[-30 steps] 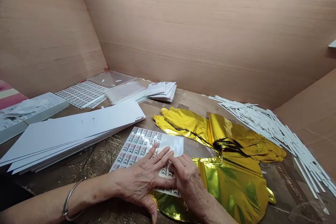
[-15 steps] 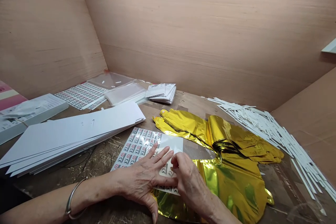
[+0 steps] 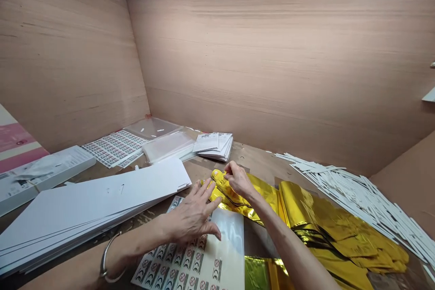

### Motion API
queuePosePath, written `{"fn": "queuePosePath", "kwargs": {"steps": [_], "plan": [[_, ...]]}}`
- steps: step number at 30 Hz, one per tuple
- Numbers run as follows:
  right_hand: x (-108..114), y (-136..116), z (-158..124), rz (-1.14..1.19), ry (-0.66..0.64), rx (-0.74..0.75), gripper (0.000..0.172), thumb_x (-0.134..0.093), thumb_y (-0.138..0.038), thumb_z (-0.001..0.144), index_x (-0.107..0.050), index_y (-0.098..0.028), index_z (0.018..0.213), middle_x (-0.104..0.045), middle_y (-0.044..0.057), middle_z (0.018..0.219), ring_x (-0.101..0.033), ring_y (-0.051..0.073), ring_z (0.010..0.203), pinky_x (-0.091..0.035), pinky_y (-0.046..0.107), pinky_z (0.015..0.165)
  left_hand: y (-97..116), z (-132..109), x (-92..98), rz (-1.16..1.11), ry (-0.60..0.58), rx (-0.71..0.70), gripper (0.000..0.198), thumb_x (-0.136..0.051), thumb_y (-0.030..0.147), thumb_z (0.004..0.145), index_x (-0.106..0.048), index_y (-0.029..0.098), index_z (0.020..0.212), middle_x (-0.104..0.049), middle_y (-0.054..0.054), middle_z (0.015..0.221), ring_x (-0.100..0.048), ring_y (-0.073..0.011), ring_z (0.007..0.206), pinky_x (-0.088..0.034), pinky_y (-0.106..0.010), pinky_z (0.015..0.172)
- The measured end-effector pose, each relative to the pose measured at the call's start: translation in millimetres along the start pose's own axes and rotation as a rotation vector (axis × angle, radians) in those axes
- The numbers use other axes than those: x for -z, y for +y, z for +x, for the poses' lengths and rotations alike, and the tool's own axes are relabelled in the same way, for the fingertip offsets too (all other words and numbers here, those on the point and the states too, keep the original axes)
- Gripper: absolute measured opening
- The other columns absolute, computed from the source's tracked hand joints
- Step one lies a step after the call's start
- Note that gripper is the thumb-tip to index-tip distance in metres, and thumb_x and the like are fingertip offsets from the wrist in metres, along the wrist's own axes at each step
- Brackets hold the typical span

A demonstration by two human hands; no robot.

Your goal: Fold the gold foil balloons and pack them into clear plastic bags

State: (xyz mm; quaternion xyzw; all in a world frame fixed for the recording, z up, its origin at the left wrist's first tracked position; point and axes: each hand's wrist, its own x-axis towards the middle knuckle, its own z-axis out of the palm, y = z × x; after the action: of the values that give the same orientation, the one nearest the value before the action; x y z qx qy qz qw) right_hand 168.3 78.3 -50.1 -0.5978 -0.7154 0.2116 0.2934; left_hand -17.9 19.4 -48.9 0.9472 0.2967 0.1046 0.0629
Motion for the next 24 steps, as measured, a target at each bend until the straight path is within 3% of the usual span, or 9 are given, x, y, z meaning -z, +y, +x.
{"fn": "queuePosePath", "kwargs": {"steps": [9,15,19,24], "plan": [[-17.5,25.1,25.3,-0.094,-0.019,0.007,0.010,-0.041,-0.012,0.067,-0.044,-0.019,0.073,-0.056,-0.002,0.069,-0.048,0.011,0.063,-0.033,0.020,0.056,-15.0,13.7,-15.6,-0.022,-0.033,0.028,0.079,-0.026,0.071,0.072,-0.041,0.009,0.119,-0.026,-0.023,0.134,-0.010,-0.0356,0.127,-0.014,-0.052,0.099],[-24.9,30.1,29.5,-0.232,-0.030,0.051,0.010,-0.043,-0.010,0.069,-0.047,-0.018,0.074,-0.056,0.000,0.068,-0.047,0.011,0.063,-0.032,0.020,0.056,-11.9,27.6,-4.9,-0.020,-0.060,0.007,0.077,-0.027,0.070,0.073,-0.041,0.009,0.119,-0.025,-0.022,0.135,-0.009,-0.0332,0.128,-0.012,-0.052,0.100],[-31.3,22.3,16.6,-0.373,0.014,0.094,0.013,-0.040,-0.012,0.077,-0.050,-0.017,0.071,-0.054,0.005,0.077,-0.046,0.015,0.073,-0.032,0.024,0.064,-12.1,34.1,-3.7,-0.024,-0.106,0.042,0.074,-0.031,0.065,0.076,-0.038,0.009,0.123,-0.028,-0.021,0.135,-0.012,-0.0325,0.128,-0.014,-0.052,0.100],[-32.3,3.8,-20.9,-0.573,0.033,0.220,0.015,-0.041,-0.024,0.082,-0.053,-0.017,0.075,-0.053,0.008,0.080,-0.044,0.020,0.079,-0.032,0.031,0.069,-23.2,28.1,-19.4,0.051,-0.048,0.161,0.055,-0.036,0.044,0.084,-0.039,0.004,0.122,-0.033,-0.021,0.132,-0.020,-0.0314,0.126,-0.017,-0.044,0.102]]}}
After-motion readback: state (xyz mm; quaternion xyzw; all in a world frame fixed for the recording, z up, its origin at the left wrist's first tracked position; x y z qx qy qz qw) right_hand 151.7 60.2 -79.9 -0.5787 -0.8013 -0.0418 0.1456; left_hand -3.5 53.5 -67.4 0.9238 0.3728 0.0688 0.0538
